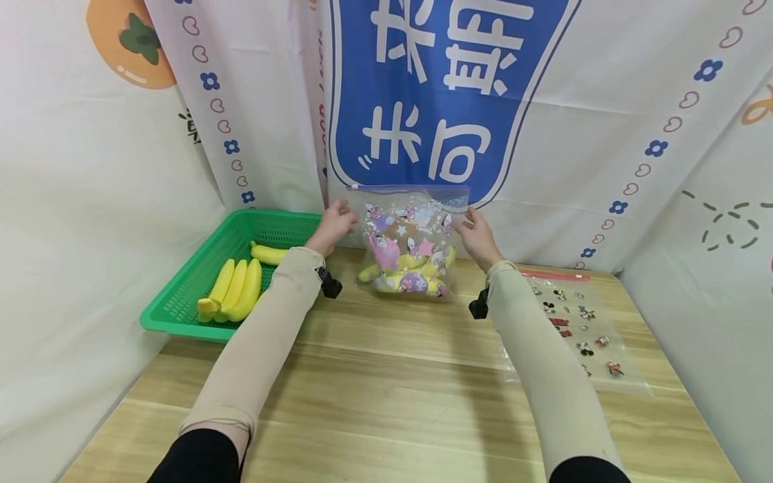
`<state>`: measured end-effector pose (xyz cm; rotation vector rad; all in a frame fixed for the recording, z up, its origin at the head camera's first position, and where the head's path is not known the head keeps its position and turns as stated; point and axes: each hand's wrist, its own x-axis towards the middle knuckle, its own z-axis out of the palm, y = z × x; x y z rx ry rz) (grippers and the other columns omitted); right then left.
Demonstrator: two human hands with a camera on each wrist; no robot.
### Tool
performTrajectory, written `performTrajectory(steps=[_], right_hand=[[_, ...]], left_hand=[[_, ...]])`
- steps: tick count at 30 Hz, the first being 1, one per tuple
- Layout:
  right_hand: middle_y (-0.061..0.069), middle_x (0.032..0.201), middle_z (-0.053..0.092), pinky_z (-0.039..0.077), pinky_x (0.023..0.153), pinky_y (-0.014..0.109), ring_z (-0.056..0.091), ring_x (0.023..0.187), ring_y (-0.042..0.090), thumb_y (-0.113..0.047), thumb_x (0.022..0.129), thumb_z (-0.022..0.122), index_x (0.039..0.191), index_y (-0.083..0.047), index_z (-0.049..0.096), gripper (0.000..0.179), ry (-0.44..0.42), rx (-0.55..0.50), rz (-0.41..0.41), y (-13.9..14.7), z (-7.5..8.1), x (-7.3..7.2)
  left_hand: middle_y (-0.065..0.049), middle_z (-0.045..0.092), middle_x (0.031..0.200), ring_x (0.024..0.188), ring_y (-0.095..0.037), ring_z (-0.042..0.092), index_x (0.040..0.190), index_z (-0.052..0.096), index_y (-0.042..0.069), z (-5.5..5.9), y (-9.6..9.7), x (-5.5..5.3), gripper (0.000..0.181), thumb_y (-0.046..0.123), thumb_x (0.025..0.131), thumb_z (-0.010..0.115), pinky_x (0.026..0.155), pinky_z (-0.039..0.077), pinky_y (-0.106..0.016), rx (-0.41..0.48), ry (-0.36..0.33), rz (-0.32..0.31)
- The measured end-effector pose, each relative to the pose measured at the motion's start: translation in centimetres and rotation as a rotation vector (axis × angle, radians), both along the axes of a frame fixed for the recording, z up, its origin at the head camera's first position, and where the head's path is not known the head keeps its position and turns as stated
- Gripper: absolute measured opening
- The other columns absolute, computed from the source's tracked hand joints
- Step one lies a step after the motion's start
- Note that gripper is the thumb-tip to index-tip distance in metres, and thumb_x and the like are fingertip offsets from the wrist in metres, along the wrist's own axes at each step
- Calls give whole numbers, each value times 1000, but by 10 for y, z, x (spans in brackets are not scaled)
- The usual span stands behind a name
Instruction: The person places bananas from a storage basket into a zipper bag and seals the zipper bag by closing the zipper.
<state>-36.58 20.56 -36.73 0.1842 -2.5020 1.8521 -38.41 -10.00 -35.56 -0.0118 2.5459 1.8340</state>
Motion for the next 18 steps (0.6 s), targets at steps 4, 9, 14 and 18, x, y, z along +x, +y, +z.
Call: performTrajectory(steps=[4,9,14,18], right_hand=[[23,151,21,30,107,47,35,130,40,-13,99,44,147,4,18,57,-22,68,-28,8,-5,3],[28,135,41,38,99,49,44,120,40,-16,97,45,134,10,39,45,-77,309,-67,24,-14,12],[26,105,59,49,78,43,57,92,33,-17,94,48,109,14,55,36,-126,632,29,49,-28,25],[4,57,44,37,50,29,39,51,14,-14,88,47,64,-2,48,28,-191,780,53,74,-48,33]], left_hand=[[-18,46,135,119,-31,48,136,43,0,-5,2,7,43,17,97,50,97,41,-40,-113,39,-62],[-17,57,122,111,-30,52,124,55,-2,-8,3,25,33,17,98,47,93,44,-39,-363,75,-223],[-13,63,107,93,-25,58,111,63,2,-10,7,49,28,21,98,48,81,48,-36,-532,89,-311],[-8,61,88,76,-19,53,96,62,2,-16,12,69,25,23,98,47,68,46,-31,-604,89,-389]])
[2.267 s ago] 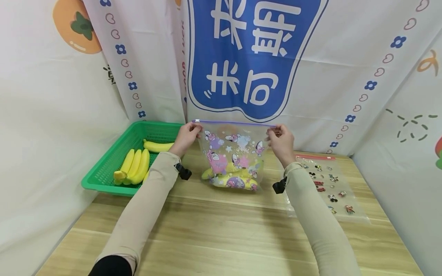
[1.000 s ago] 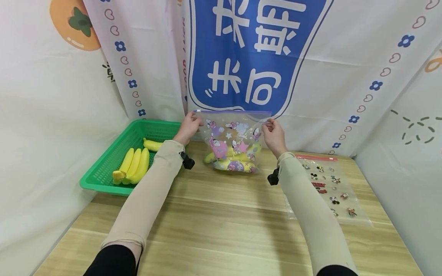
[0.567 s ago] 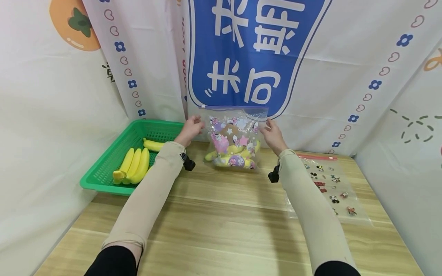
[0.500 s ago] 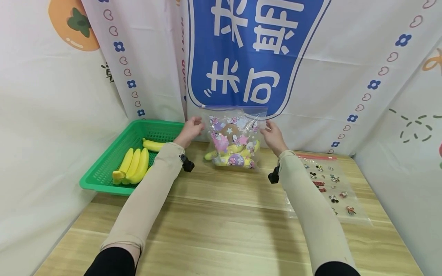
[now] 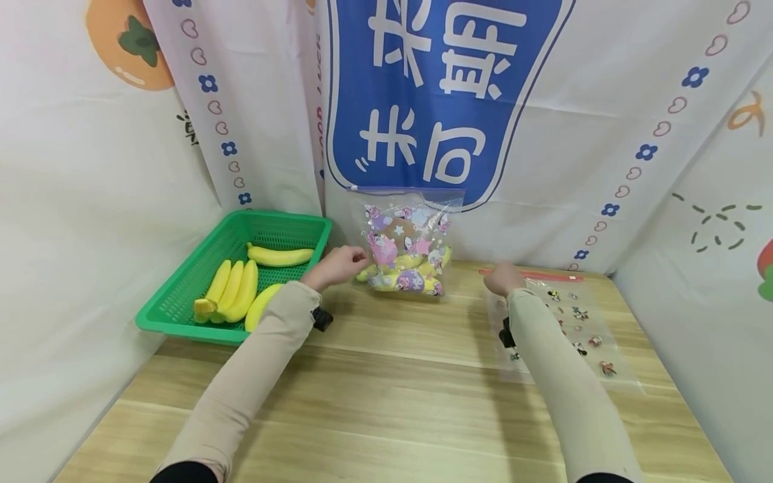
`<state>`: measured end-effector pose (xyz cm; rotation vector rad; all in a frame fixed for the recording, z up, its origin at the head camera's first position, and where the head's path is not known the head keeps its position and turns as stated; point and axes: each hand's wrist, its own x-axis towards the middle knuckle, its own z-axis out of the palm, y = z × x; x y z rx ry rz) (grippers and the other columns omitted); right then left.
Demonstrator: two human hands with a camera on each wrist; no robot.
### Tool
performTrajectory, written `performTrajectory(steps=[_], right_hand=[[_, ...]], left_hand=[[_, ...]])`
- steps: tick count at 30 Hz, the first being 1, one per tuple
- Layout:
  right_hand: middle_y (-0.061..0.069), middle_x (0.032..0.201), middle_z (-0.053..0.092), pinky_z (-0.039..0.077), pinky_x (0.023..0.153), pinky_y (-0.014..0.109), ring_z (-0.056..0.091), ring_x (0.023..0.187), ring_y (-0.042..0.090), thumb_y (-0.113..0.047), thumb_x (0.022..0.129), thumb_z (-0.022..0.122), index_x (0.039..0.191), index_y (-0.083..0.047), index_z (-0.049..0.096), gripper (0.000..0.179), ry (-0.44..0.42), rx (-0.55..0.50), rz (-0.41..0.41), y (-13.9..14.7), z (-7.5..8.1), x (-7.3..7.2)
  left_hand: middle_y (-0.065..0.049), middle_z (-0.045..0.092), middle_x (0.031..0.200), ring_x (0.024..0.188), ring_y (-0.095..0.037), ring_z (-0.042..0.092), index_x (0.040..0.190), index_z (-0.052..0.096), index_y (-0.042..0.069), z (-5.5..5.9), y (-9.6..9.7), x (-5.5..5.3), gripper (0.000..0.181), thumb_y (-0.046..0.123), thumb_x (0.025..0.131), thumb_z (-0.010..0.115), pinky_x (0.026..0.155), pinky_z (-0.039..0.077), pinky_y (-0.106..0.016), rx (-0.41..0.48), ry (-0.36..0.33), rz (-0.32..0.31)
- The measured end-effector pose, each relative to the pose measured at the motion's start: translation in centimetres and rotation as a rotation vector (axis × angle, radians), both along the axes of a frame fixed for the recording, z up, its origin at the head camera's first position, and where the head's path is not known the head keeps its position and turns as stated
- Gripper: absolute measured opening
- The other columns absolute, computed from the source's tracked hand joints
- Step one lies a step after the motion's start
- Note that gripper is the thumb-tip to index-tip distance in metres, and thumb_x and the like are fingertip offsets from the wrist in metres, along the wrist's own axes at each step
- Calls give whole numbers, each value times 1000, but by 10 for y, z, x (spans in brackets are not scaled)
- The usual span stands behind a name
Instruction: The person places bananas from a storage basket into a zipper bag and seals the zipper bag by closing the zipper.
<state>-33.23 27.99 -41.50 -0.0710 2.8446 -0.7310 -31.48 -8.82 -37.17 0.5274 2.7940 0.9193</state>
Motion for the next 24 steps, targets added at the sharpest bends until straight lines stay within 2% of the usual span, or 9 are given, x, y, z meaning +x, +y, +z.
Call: performTrajectory(steps=[2,5,8,9,11,13,16,20,24], right_hand=[[0,53,35,34,47,29,32,48,13,-15,87,46,58,-8,42,30,-32,60,-22,10,-8,3],[5,58,44,39,51,32,39,52,16,-25,93,46,60,-4,48,38,-61,144,-43,20,-16,8],[3,55,46,41,51,32,40,49,14,-33,94,49,57,-6,49,46,-64,156,-40,23,-25,8],[0,51,40,39,48,30,36,45,12,-34,94,49,54,-9,45,47,-69,139,-45,22,-27,8],[2,51,44,38,46,29,35,43,11,-37,93,53,56,-7,49,47,-70,119,-52,20,-37,5],[12,64,59,43,47,29,47,49,15,-41,92,56,69,2,60,49,-65,133,-45,20,-48,1],[22,87,65,50,53,35,57,63,24,-45,89,59,88,8,65,53,-91,175,-61,17,-57,-3],[14,73,60,49,56,36,55,63,24,-37,88,60,72,1,61,41,-86,242,-47,8,-54,1],[17,76,61,51,56,36,57,66,26,-16,85,56,72,1,60,23,-75,241,-33,0,-52,4]], left_hand=[[-6,58,82,71,-17,51,91,60,4,-4,1,9,25,24,98,47,64,44,-30,-27,-3,-29],[-3,57,78,69,-16,51,87,60,8,-9,4,20,24,25,98,47,63,44,-29,-53,-3,-49],[-4,59,81,74,-17,54,87,60,9,-12,6,26,23,25,98,48,67,46,-30,-79,10,-66],[-4,61,84,76,-17,55,89,61,9,-12,7,28,22,25,98,48,69,47,-31,-86,11,-70],[-6,63,89,80,-18,57,94,62,8,-13,9,30,21,24,98,49,73,48,-32,-94,11,-79],[-6,64,94,84,-18,58,97,63,8,-14,12,32,21,24,98,50,76,49,-32,-92,7,-78],[-4,63,90,80,-17,57,97,65,8,-16,15,33,20,23,97,52,73,48,-31,-83,-3,-75],[-3,59,80,70,-15,53,89,63,7,-18,16,34,21,23,97,52,64,46,-28,-72,-18,-84],[-2,57,77,68,-14,52,85,61,9,-21,16,34,22,24,97,52,61,45,-26,-71,-30,-81]])
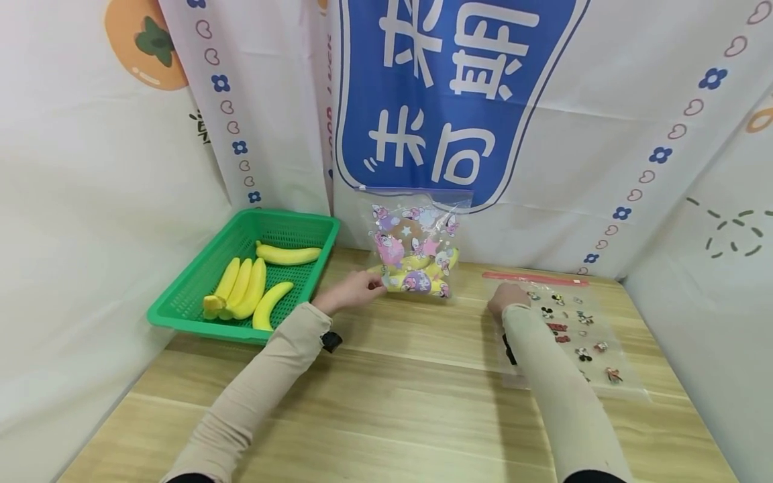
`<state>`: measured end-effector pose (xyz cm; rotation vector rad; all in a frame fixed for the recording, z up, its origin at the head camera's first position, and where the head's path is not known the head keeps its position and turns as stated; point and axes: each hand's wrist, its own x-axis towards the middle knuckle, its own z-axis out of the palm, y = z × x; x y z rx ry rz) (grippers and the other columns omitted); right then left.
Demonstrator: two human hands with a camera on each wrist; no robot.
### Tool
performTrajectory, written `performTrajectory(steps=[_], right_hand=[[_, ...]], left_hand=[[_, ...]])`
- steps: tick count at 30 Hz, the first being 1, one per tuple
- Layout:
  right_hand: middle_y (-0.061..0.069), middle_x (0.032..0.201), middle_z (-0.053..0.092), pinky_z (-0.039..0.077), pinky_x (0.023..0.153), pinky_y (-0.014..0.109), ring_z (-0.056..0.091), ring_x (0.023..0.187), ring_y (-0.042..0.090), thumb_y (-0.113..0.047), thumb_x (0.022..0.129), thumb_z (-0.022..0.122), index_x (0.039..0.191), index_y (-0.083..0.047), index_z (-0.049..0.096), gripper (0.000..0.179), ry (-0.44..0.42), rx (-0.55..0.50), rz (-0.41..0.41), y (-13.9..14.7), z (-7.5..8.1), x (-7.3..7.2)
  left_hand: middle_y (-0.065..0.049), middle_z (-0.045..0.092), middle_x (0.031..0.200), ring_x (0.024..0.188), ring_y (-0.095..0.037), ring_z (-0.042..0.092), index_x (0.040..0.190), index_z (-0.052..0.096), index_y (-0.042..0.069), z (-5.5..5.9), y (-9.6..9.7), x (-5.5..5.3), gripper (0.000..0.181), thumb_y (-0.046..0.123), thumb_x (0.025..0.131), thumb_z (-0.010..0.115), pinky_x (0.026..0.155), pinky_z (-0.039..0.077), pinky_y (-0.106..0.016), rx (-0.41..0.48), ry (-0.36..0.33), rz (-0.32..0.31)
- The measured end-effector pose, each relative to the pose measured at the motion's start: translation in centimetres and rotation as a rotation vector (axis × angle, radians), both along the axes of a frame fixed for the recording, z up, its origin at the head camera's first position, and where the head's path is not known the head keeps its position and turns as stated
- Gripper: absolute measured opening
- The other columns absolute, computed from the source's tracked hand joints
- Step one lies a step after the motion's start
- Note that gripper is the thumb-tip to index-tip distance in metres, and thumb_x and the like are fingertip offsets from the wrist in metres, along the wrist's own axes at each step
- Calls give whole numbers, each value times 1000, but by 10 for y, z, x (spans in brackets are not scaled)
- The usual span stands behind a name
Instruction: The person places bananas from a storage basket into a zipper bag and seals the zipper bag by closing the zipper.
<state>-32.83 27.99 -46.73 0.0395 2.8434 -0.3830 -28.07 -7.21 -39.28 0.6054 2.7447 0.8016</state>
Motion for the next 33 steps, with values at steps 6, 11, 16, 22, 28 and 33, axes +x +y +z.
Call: performTrajectory(steps=[6,11,16,22,28,33], right_hand=[[24,82,61,50,53,34,56,65,27,0,80,49,75,7,60,13,51,-11,10,0,-4,1],[16,70,54,42,52,35,47,58,24,-2,79,48,63,-2,50,16,124,-37,18,2,0,6],[5,54,44,39,49,32,41,50,20,-2,74,50,53,-9,44,23,203,-71,55,-4,13,21],[-4,48,27,31,40,26,28,42,12,3,72,44,52,-14,34,28,290,-159,74,-21,30,49],[6,65,48,41,48,31,45,53,18,1,81,49,74,-2,48,8,404,-174,139,-31,35,77],[11,78,52,46,57,35,50,66,22,0,83,55,84,1,51,4,491,-141,235,-41,29,95]], left_hand=[[0,51,67,61,-12,46,76,56,10,-7,2,-1,24,22,97,52,55,40,-25,21,15,-24],[1,47,63,57,-12,43,72,53,10,-11,3,-1,27,21,97,53,53,37,-24,37,23,-30],[1,50,66,61,-12,45,78,59,6,-12,5,0,22,17,96,54,55,38,-23,47,40,-46],[2,42,59,56,-11,39,66,47,11,-17,5,-1,31,14,96,54,53,33,-22,71,51,-78],[2,43,60,53,-9,37,67,49,10,-26,8,-2,31,17,97,51,52,33,-22,98,-32,-76],[-8,62,77,64,-12,53,85,63,1,-39,20,-1,25,17,98,48,57,44,-23,201,-108,-59]])
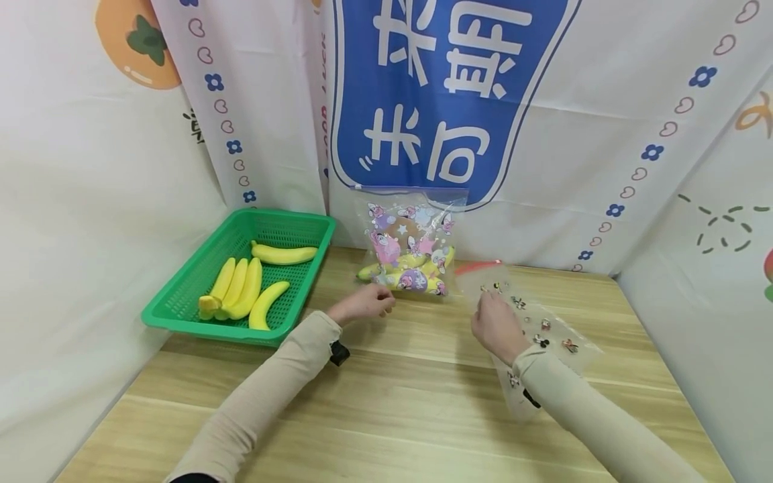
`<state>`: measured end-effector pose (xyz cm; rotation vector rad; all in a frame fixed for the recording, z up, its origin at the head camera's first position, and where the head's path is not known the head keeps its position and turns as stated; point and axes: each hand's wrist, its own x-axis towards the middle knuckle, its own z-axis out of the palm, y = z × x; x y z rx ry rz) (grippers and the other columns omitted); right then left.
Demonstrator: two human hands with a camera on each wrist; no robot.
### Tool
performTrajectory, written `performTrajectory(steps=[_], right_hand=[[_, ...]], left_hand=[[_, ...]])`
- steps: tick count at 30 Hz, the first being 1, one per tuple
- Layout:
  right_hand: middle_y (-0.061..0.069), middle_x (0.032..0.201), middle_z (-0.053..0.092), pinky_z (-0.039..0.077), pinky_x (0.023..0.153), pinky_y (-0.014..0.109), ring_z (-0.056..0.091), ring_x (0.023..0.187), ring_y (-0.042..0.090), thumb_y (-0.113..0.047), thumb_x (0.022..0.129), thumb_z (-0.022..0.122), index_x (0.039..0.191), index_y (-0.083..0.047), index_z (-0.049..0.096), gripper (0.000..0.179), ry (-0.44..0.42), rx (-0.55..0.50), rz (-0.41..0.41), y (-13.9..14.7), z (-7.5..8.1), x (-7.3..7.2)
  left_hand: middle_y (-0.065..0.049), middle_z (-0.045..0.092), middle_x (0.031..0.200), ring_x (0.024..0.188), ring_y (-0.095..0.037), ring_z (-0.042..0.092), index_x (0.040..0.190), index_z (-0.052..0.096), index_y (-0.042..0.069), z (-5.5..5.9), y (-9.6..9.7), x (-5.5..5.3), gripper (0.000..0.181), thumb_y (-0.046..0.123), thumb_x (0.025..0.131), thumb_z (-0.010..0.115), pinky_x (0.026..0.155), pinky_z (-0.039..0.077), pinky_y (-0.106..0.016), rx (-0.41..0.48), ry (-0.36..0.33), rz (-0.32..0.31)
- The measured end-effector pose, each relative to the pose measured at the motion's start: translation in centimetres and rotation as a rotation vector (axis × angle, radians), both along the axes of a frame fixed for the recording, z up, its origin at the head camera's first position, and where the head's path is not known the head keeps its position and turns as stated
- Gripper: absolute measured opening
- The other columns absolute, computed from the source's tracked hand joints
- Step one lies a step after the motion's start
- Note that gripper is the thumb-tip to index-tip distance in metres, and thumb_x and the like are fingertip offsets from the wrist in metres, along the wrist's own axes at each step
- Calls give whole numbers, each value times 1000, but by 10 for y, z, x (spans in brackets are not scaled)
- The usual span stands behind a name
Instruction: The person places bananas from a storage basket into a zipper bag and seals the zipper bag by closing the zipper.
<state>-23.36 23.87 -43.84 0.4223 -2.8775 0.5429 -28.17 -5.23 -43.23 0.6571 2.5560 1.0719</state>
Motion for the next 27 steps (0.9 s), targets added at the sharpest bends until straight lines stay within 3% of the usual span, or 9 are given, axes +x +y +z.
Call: performTrajectory(steps=[3,10,14,18,22,27], right_hand=[[9,76,51,47,57,34,49,66,20,0,81,59,84,0,53,8,56,47,40,-9,-6,8],[4,75,48,44,52,29,48,64,17,-1,76,62,84,-5,53,12,143,145,147,-31,-18,20],[1,75,44,42,49,25,44,59,13,-2,79,59,83,-7,50,11,105,176,225,-40,-20,26],[0,74,42,39,46,23,41,57,11,-5,82,58,82,-9,48,11,97,209,292,-45,-21,27],[-2,77,45,40,48,23,44,59,10,-16,83,64,86,-11,52,14,65,237,316,-46,-18,28],[-3,83,53,46,56,25,50,63,8,-36,84,70,90,-12,56,28,-121,209,345,-44,-5,25]], left_hand=[[-15,65,87,73,-18,61,95,64,-6,-8,12,2,32,19,101,44,65,50,-29,114,-79,38],[-26,64,105,95,-37,64,114,57,-12,-12,42,3,51,33,103,36,84,51,-47,445,-411,187],[-21,66,91,81,-31,67,111,58,-8,-10,49,1,43,31,100,45,82,52,-46,501,-498,227],[-8,57,75,62,-16,60,96,61,-6,-13,50,0,22,15,97,52,76,55,-42,433,-415,180],[-8,59,71,57,-14,56,91,65,-6,-17,49,1,14,5,93,56,66,57,-36,371,-281,183],[-10,64,69,55,-12,58,89,66,-7,-20,48,5,11,2,91,59,54,54,-26,342,-174,207]])
